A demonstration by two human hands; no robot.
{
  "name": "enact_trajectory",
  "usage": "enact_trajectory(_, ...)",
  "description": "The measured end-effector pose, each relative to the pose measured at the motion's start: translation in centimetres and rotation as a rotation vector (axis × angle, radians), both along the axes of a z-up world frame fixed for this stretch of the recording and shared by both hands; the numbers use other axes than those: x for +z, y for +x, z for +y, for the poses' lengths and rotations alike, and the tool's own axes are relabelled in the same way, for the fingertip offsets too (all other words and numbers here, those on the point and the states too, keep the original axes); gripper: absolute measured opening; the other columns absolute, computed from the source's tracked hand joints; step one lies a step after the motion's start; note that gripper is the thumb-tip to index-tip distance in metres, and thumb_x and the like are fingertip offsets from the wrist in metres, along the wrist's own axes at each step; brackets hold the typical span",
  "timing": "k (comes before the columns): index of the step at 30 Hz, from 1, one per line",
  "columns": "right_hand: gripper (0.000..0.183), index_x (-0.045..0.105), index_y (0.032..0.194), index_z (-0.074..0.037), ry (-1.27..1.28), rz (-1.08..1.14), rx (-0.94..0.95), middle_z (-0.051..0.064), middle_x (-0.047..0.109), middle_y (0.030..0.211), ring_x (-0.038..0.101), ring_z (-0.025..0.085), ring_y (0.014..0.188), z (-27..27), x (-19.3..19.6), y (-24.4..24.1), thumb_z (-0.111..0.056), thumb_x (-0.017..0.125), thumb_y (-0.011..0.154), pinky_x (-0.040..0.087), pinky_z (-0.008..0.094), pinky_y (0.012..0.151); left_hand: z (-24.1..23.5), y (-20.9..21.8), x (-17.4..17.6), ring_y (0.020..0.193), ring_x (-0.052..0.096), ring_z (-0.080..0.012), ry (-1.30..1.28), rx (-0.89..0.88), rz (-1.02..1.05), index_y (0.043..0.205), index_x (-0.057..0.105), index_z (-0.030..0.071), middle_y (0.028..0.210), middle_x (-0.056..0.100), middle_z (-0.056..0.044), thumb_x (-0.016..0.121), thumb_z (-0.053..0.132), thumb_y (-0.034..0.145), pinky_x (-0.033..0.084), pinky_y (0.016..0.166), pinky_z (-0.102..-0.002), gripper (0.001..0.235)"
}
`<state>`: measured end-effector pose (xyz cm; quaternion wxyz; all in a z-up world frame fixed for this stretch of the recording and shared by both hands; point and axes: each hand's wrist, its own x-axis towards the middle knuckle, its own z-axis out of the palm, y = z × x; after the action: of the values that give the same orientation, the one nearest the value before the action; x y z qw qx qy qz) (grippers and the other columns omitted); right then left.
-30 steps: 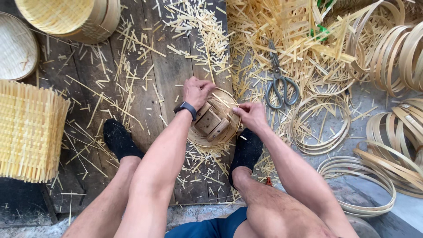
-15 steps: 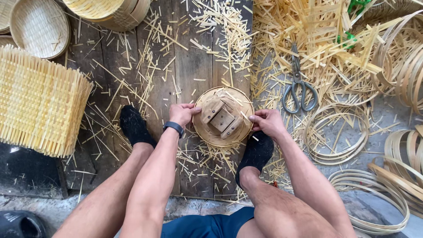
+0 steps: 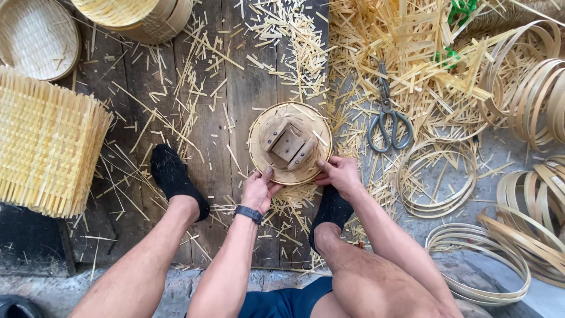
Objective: The person sits on the floor and repeatedly trims the edges of woven bamboo baskets using shears. They place a basket on a wooden block, cut the excess bamboo strips around the rim, and stack the finished baskets.
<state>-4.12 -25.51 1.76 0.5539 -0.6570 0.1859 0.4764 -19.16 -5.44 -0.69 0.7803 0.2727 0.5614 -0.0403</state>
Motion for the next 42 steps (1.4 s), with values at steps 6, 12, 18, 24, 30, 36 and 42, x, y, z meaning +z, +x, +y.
enact_trajectory(6, 0.031, 0.072, 0.104, 0.009, -0.036, -0.020, 0.043, 0.022, 0.075, 0.092, 0.075, 0.028, 0.076, 0.4, 0.7, -0.1, -0.020, 0.070, 0.096, 0.064, 0.037, 0.064, -0.1, 1.2, 1.7, 0.083, 0.073, -0.0206, 0.177, -0.065, 0.093, 0.110, 0.071, -0.001, 0.102, 0.075, -0.012, 0.066, 0.018, 0.098, 0.066, 0.071, -0.037, 0.023)
enact_trajectory(12, 0.092, 0.029, 0.150, -0.005, 0.108, -0.325, 0.103, 0.017, 0.054, 0.133, 0.064, 0.027, 0.115, 0.5, 5.4, 1.1, -0.038, 0.080, 0.081, 0.060, 0.042, 0.092, 5.0, 2.9, 10.8, 0.080, 0.070, -0.0217, 0.920, -0.707, -0.062, 0.129, 0.072, 0.012, 0.099, 0.080, -0.007, 0.064, 0.028, 0.096, 0.059, 0.076, -0.036, 0.038)
enact_trajectory(18, 0.097, 0.053, 0.140, 0.002, 0.023, -0.384, 0.152, 0.018, 0.068, 0.128, 0.068, 0.025, 0.116, 2.5, 8.7, 1.6, -0.047, 0.091, 0.065, 0.055, 0.036, 0.099, -2.9, 7.6, 15.8, 0.113, 0.067, -0.0261, 1.049, -0.489, -0.543, 0.151, 0.044, 0.005, 0.127, 0.064, -0.017, 0.058, 0.056, 0.100, 0.059, 0.094, -0.039, 0.073)
enact_trajectory(24, 0.077, 0.066, 0.129, 0.008, -0.044, -0.354, 0.153, 0.019, 0.075, 0.119, 0.073, 0.023, 0.103, 0.9, 6.9, 1.5, -0.041, 0.087, 0.073, 0.059, 0.034, 0.091, -3.3, 8.6, 13.7, 0.095, 0.076, -0.0271, 1.389, -0.567, -0.476, 0.144, 0.058, 0.007, 0.107, 0.076, -0.016, 0.042, 0.061, 0.110, 0.062, 0.081, -0.038, 0.066)
enact_trajectory(30, 0.053, 0.060, 0.126, 0.011, 0.515, -0.142, -0.175, 0.019, 0.069, 0.118, 0.071, 0.026, 0.105, -4.3, 2.7, 2.4, -0.020, 0.074, 0.084, 0.058, 0.039, 0.096, 2.0, 9.2, 8.4, 0.078, 0.077, -0.0235, 1.013, -0.414, -0.340, 0.127, 0.071, 0.009, 0.088, 0.078, -0.013, 0.037, 0.063, 0.105, 0.061, 0.064, -0.038, 0.068)
enact_trajectory(36, 0.051, 0.060, 0.130, 0.007, 0.643, -0.253, -0.338, 0.016, 0.068, 0.122, 0.068, 0.025, 0.114, -11.0, 0.9, 2.7, -0.021, 0.068, 0.089, 0.055, 0.041, 0.106, 8.8, 7.1, 0.0, 0.088, 0.069, -0.0216, 1.358, -0.471, -0.131, 0.114, 0.077, 0.009, 0.097, 0.075, -0.011, 0.056, 0.035, 0.106, 0.055, 0.078, -0.037, 0.035)
enact_trajectory(42, 0.050, 0.062, 0.131, 0.002, 0.619, -0.205, -0.475, 0.013, 0.068, 0.122, 0.068, 0.027, 0.113, -12.8, 0.7, 1.5, -0.035, 0.070, 0.099, 0.057, 0.045, 0.098, 14.4, 7.8, -4.4, 0.077, 0.067, -0.0200, 1.074, -0.557, 0.094, 0.103, 0.081, 0.011, 0.085, 0.071, -0.010, 0.064, 0.017, 0.098, 0.053, 0.075, -0.037, 0.019)
